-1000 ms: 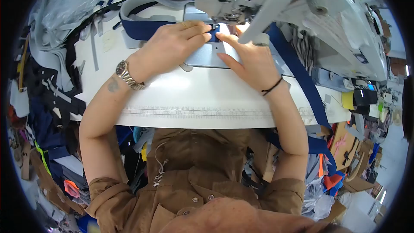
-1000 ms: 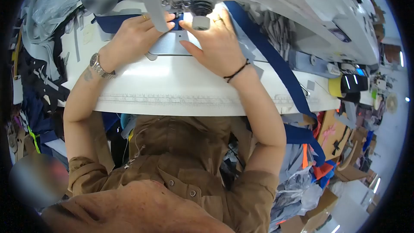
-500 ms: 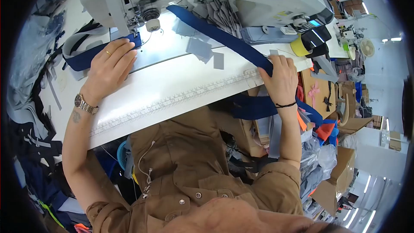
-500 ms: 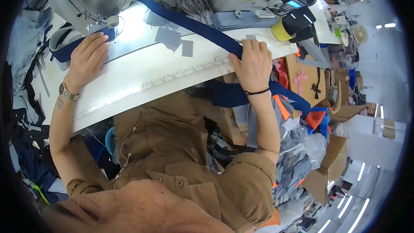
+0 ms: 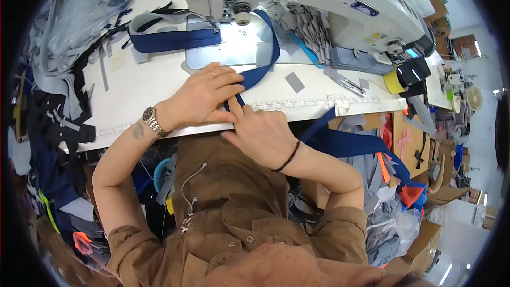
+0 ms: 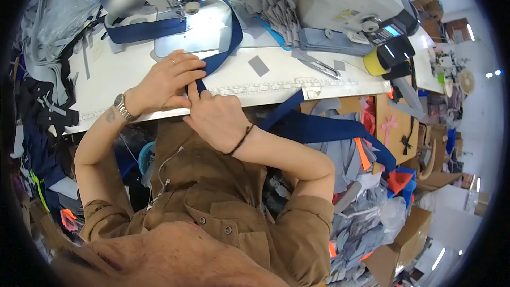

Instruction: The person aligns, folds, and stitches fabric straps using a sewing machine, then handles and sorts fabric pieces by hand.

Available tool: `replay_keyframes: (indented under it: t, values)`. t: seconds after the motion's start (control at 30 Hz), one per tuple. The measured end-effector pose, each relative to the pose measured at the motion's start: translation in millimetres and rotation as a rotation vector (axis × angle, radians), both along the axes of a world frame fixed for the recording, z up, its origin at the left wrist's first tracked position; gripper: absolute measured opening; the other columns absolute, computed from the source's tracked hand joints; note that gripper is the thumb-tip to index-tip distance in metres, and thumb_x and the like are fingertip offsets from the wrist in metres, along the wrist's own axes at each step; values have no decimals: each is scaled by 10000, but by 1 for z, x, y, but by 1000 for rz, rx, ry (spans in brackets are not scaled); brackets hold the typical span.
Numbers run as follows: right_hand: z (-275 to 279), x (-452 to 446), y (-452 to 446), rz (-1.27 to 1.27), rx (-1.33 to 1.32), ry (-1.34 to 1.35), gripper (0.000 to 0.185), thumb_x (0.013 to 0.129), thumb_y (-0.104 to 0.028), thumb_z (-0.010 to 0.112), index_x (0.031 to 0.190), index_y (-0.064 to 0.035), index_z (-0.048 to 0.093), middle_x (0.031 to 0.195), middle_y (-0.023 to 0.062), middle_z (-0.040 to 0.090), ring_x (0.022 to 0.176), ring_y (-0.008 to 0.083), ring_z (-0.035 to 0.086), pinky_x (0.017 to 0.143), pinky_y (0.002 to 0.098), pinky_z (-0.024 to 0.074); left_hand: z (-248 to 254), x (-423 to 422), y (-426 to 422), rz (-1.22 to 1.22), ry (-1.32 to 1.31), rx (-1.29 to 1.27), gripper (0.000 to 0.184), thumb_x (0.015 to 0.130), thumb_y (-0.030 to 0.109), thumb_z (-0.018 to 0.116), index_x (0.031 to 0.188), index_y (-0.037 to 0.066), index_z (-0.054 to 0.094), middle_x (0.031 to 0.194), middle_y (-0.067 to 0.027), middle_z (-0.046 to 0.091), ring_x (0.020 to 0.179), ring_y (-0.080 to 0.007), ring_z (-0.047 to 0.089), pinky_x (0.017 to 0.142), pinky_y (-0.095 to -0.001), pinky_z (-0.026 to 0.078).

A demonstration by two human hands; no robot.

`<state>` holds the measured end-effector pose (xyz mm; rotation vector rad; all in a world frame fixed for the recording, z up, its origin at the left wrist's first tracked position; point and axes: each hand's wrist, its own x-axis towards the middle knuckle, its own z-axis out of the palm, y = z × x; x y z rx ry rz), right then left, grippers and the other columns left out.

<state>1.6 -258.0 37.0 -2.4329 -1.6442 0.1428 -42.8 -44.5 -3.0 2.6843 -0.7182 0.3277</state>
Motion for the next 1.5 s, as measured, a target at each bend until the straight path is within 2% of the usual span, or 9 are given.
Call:
replay_keyframes:
  t: [0.13, 0.43, 0.6, 0.87, 0.97, 1.1, 1.17, 1.23, 1.5]
  values:
    - [-9, 22, -17, 115, 249, 367, 340, 898, -234, 666, 1214, -109, 633, 860, 88, 657, 758, 284, 669, 648, 367, 535, -2, -16, 14, 118, 26, -84, 477, 877, 340, 694, 1226, 30, 592, 1353, -157, 569, 1312, -333, 501, 1090, -477, 403]
    - [-37, 120, 12, 122, 438, -226, 356, 829, -177, 689, 1137, -14, 612, 1251, 147, 581, 1222, 316, 510, 1060, 496, 377, -1, -7, 5, 358, -71, -325, 257, 810, 9, 680, 1060, 3, 621, 1046, -149, 614, 935, -324, 612, 800, -403, 511]
    - [-45, 125, 23, 187, 329, -207, 371, 834, -200, 695, 1190, -131, 616, 1278, 84, 591, 1269, 251, 512, 1079, 586, 333, -11, 0, 15, 512, -19, -660, 130, 870, 29, 683, 984, -18, 643, 848, -137, 640, 651, -230, 607, 619, -315, 483]
    - [-14, 123, -29, 269, 478, -346, 307, 784, -63, 684, 1090, -62, 666, 1167, 94, 650, 1131, 267, 612, 1006, 519, 437, 1, 19, 5, 396, 397, -1066, 313, 920, -13, 632, 1225, -6, 564, 928, -29, 681, 822, -60, 614, 730, -223, 504]
    - [-20, 68, -22, 538, 420, -296, 488, 856, -270, 704, 1295, -91, 591, 1363, 112, 571, 1235, 255, 562, 1091, 485, 393, -1, 44, -7, 249, 587, -1247, 312, 931, -24, 622, 1235, -14, 551, 937, -29, 679, 850, -44, 617, 720, -215, 506]
    - [-35, 49, -3, 542, 238, -41, 563, 841, -338, 716, 1326, -90, 572, 1407, 135, 516, 1318, 266, 487, 1106, 491, 364, -11, 67, -1, 460, 371, -822, 347, 921, 13, 628, 1261, -10, 568, 928, -45, 696, 856, -75, 641, 697, -241, 529]
    - [-40, 59, 3, 482, 232, 27, 561, 838, -341, 714, 1315, -81, 574, 1403, 140, 513, 1329, 276, 474, 1103, 497, 361, 0, 53, -8, 519, 98, -879, 387, 875, 52, 641, 1249, -27, 585, 1062, -182, 691, 881, -297, 702, 770, -382, 569]
    - [-38, 67, -1, 465, 258, 41, 555, 833, -322, 721, 1303, -68, 575, 1405, 135, 514, 1325, 285, 479, 1093, 501, 368, 5, 29, 0, 443, -379, -405, 354, 858, 49, 657, 1203, -9, 608, 1132, -168, 667, 972, -330, 665, 841, -396, 552]
    - [-41, 137, 38, 461, 347, -121, 358, 836, -130, 659, 1183, -54, 620, 1326, 105, 578, 1230, 269, 549, 1063, 477, 413, 6, -55, -27, 171, -134, -22, 323, 823, 115, 729, 1129, 33, 661, 1264, -108, 623, 1202, -291, 578, 1085, -521, 404]
